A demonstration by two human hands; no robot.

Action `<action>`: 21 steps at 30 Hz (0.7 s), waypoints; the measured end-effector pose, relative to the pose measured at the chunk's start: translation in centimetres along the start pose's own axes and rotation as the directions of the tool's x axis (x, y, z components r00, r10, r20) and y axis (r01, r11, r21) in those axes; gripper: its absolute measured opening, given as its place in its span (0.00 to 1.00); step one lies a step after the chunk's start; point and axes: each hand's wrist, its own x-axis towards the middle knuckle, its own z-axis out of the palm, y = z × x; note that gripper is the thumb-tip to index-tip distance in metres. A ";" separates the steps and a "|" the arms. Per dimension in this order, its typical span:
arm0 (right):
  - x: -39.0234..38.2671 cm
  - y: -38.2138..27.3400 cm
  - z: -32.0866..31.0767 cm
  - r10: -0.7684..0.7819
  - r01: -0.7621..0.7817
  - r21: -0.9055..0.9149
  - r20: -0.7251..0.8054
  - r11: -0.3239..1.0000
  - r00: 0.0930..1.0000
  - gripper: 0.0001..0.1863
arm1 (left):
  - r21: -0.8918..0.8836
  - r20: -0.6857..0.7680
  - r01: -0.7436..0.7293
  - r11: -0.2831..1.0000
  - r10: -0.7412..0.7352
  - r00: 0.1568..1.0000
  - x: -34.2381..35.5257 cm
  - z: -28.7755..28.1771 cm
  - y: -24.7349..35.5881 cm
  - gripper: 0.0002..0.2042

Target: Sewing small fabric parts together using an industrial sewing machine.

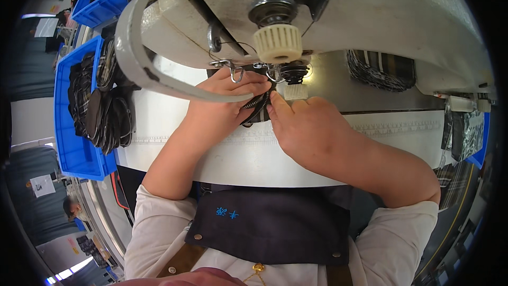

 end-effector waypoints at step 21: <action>0.3 0.9 0.6 0.099 -0.095 0.087 -0.049 0.992 0.994 0.18 | 0.101 -0.333 0.019 0.995 0.016 0.943 0.1 1.3 -1.7 0.11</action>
